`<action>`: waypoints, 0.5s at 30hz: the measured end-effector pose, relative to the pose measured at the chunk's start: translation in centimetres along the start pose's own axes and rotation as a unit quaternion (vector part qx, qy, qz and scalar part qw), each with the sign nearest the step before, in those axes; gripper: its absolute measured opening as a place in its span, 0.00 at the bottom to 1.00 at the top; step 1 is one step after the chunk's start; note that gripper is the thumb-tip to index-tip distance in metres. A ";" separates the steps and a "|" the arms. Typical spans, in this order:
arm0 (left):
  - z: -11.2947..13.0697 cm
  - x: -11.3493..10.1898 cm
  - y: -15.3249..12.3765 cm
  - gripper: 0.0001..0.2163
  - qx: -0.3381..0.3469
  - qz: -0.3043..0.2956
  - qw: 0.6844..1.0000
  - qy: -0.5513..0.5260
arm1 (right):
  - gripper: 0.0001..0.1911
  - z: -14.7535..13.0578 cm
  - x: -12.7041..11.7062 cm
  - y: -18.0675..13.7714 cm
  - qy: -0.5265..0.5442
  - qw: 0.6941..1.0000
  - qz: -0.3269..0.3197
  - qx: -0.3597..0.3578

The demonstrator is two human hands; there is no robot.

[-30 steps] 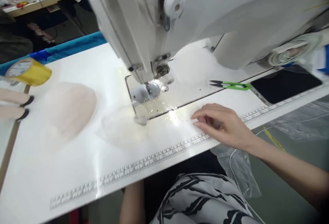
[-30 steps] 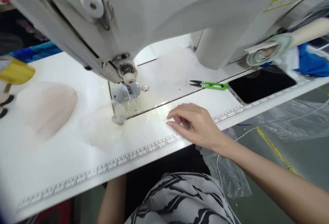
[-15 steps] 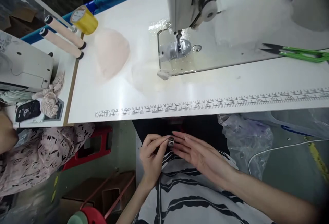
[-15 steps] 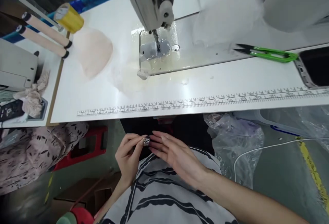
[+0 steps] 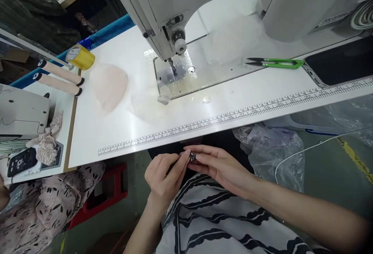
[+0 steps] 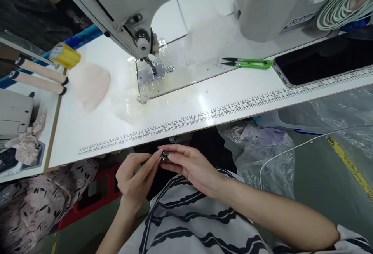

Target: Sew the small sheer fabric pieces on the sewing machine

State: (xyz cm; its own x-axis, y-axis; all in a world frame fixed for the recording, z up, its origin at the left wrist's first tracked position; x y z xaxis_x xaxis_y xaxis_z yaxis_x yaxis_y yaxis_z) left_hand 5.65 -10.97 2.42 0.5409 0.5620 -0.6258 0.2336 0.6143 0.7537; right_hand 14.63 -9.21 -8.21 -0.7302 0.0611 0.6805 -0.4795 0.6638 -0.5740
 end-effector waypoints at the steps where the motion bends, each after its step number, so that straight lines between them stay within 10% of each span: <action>1: 0.1 0.1 0.2 0.14 0.005 -0.004 1.000 0.004 | 0.14 -0.2 -0.1 0.1 -0.006 1.000 -0.002 -0.008; 15: 0.8 0.6 2.1 0.11 0.105 -0.043 0.994 0.001 | 0.12 -1.6 -0.3 0.8 -0.022 0.999 -0.009 -0.035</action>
State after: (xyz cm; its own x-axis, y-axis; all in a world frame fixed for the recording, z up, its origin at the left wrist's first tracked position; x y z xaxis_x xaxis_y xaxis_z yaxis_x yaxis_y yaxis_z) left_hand 7.10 -9.81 3.80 0.5105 0.5134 -0.6898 0.4428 0.5308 0.7227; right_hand 15.18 -7.50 -8.15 -0.7427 0.0175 0.6693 -0.4585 0.7152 -0.5275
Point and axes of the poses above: each hand's wrist, its own y-axis towards the middle knuckle, its own x-axis out of the palm, z = x × y, the point moved 9 cm from there along y, towards the middle knuckle, and after that the axes turned 12 degrees about z, right-handed, at the moved point
